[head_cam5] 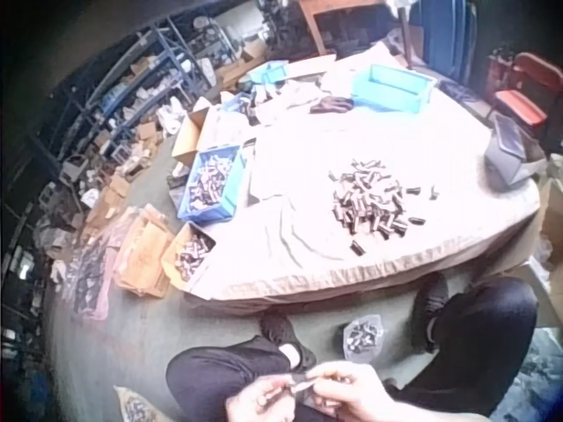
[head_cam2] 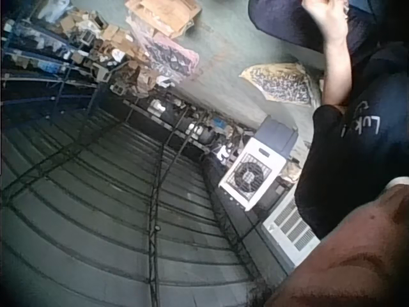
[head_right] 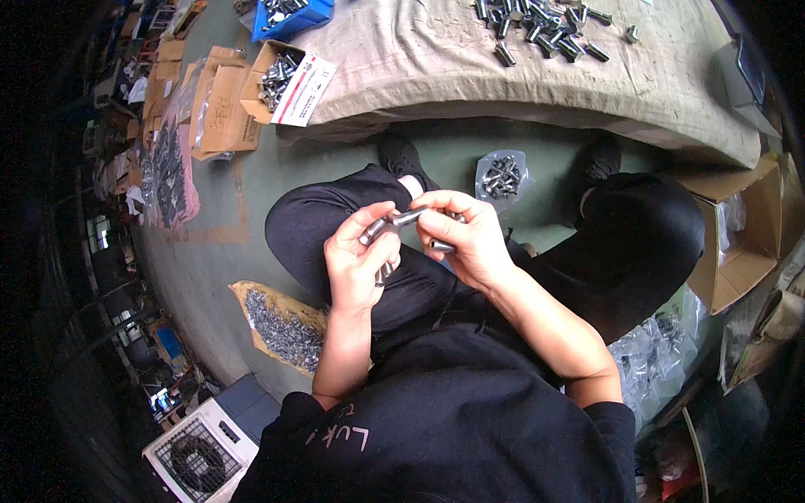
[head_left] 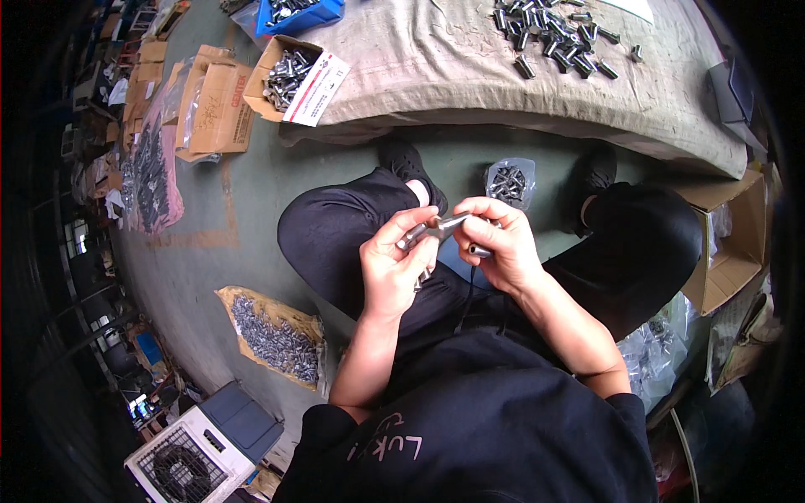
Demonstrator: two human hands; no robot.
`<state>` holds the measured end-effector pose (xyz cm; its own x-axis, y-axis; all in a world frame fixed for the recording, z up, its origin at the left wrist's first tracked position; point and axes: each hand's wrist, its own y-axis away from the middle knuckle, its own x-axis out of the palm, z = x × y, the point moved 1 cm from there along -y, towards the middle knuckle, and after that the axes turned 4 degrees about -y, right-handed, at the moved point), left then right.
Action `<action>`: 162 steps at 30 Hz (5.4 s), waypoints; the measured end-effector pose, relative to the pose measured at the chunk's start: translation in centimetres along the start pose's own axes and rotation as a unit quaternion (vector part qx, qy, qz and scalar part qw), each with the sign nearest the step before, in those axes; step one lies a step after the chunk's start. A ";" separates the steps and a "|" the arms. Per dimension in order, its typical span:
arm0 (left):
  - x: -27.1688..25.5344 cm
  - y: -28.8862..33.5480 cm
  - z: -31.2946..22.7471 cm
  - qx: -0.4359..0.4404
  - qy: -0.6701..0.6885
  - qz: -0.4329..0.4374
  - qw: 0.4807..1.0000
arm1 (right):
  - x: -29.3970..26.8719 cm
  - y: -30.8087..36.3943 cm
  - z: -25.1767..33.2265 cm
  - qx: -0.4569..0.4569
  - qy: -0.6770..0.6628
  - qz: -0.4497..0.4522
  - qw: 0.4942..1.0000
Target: The person picks up metal parts from the table and assembles them together by hand.
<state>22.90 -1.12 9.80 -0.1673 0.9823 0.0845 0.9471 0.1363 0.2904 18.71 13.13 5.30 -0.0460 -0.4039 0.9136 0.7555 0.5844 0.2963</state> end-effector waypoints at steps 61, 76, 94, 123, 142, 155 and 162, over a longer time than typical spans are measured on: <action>0.6 -1.0 0.8 0.077 -0.082 -0.101 0.989 | 0.5 -0.1 -0.6 0.119 0.193 -0.037 0.973; 0.5 -0.4 1.8 0.088 -0.175 -0.105 0.975 | 0.4 0.0 -0.5 0.075 0.279 -0.070 0.955; -0.2 -0.1 1.3 -0.056 0.085 -0.057 0.993 | 0.7 0.0 0.4 -0.012 0.215 -0.058 0.975; 0.0 -0.5 0.1 0.038 -0.026 -0.039 0.998 | 0.6 0.1 0.1 -0.050 0.156 -0.052 0.985; 0.6 -1.2 1.0 0.076 0.014 -0.086 0.993 | 0.4 0.0 -0.9 0.080 0.186 -0.027 0.979; -0.9 -1.2 1.4 0.049 -0.078 -0.095 0.991 | -0.1 0.0 -0.7 -0.032 0.191 -0.061 0.979; -0.1 -0.4 1.6 0.027 -0.055 -0.076 0.995 | -0.1 0.1 -0.7 -0.058 0.216 -0.061 0.973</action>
<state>22.97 -1.10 8.12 -0.2814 0.9576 -0.0615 0.9272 0.2878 0.2397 19.21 12.74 5.09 0.1203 -0.7380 0.6640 0.8313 0.4404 0.3389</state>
